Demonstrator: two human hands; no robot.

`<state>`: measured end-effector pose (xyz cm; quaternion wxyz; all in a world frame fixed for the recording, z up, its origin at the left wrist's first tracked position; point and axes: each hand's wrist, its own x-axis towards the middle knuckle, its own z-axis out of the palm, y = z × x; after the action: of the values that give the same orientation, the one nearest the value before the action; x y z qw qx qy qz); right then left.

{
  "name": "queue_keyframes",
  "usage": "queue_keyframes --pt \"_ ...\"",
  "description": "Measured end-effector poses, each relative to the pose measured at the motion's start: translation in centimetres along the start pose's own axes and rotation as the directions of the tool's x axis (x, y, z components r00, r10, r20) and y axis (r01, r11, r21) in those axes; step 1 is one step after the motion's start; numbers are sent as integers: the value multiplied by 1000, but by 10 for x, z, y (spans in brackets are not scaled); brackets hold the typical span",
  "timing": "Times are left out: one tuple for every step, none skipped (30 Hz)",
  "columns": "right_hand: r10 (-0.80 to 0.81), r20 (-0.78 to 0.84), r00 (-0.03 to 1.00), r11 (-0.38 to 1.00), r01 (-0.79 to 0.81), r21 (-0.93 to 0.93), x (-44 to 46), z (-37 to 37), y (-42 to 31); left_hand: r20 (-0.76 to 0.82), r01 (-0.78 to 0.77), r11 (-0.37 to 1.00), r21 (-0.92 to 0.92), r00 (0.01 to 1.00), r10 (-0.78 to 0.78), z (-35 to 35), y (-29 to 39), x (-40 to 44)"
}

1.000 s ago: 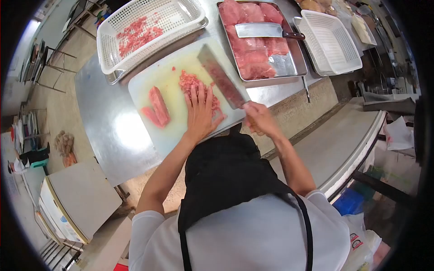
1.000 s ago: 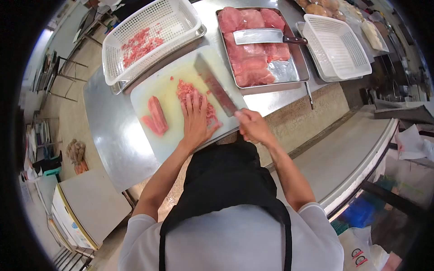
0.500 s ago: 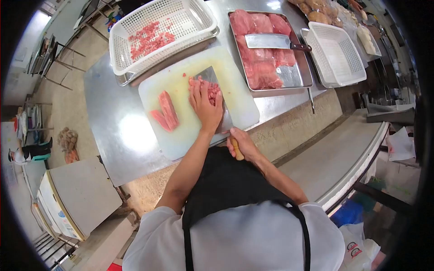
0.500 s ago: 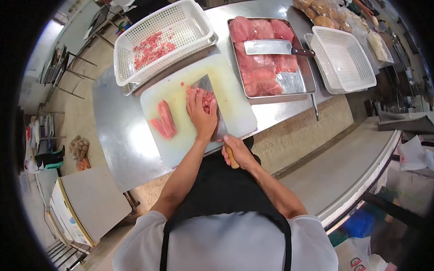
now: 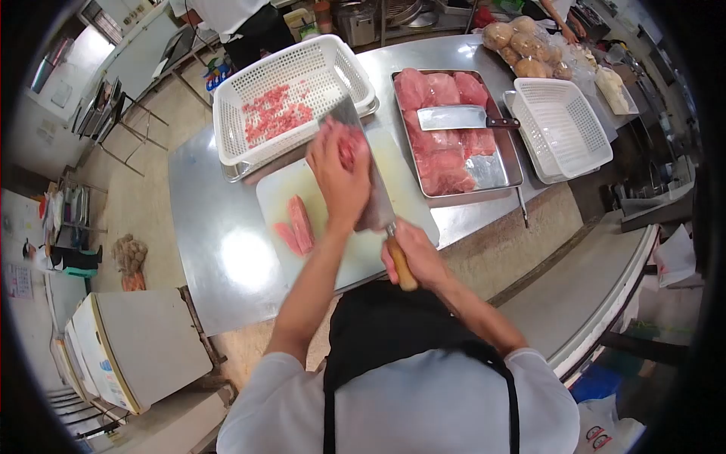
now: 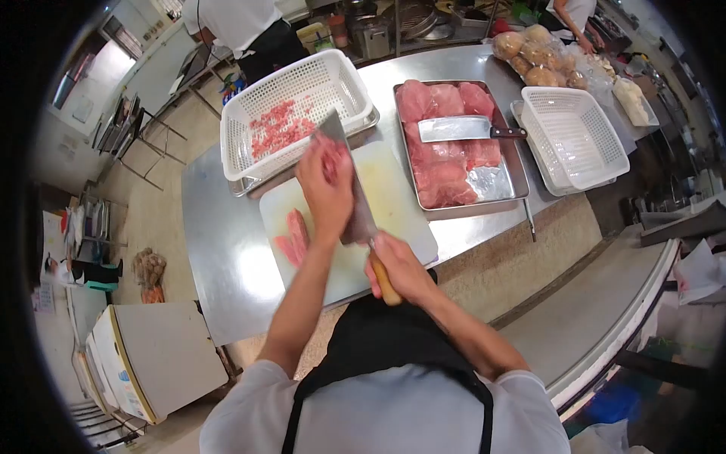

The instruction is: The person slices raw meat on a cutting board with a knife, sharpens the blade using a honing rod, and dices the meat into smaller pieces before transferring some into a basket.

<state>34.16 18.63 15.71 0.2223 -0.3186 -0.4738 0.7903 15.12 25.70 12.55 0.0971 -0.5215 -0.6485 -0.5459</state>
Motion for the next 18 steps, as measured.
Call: queue_keyframes --pt "-45 10 999 998 45 -48 14 0 -14 -17 -26 1000 8 1000 26 8 -12 29" --pt "-82 39 996 995 84 -62 34 -2 -23 -30 -49 999 16 998 49 16 -27 60" --pt "-114 68 991 990 119 -73 48 -6 -29 -148 -71 997 6 986 71 30 -48 91" --pt "-84 45 995 990 88 -107 50 -10 -33 -100 -10 1000 -7 995 10 27 -53 120" --pt "-54 21 998 989 56 -137 50 -13 -35 -117 3 998 -56 993 -10 36 -85 139" --pt "-25 -4 1000 985 24 -169 49 -15 -36 -135 17 994 -107 990 -31 46 -114 143" --pt "-3 -29 1000 989 -2 -148 41 -21 -27 -142 -36 999 -40 989 30 46 -127 132" --pt "19 -48 999 991 -25 -131 28 -32 -10 -152 -88 996 30 984 91 43 -135 120" --pt "39 -64 997 992 -46 -114 16 -44 6 -159 -139 985 103 975 155 40 -142 105" --pt "74 -97 993 990 -85 -114 1 -57 21 -105 -13 998 64 994 19 37 -141 77" --pt "112 -132 985 986 -127 -108 -15 -72 36 -40 117 993 34 992 -116 32 -138 43" --pt "142 -170 975 982 -160 -99 -31 -85 50 102 158 987 -9 982 -156 29 -143 11" --pt "183 -208 961 975 -205 -89 -49 -97 62 247 216 975 -43 948 -199 25 -149 -22" --pt "215 -215 953 972 -230 -47 -66 -107 71 284 135 987 89 946 -155 24 -150 -52" --pt "236 -221 946 970 -244 -8 -77 -117 77 324 37 977 211 940 -105 27 -149 -73" --pt "253 -230 940 967 -253 29 -83 -125 80 369 -70 945 319 928 -56 26 -142 -86" --pt "274 -227 935 962 -271 41 -87 -130 82 455 -46 967 250 887 -76 19 -137 -99" --pt "292 -226 930 956 -288 52 -90 -136 82 536 -14 984 180 840 -86 8 -125 -105"
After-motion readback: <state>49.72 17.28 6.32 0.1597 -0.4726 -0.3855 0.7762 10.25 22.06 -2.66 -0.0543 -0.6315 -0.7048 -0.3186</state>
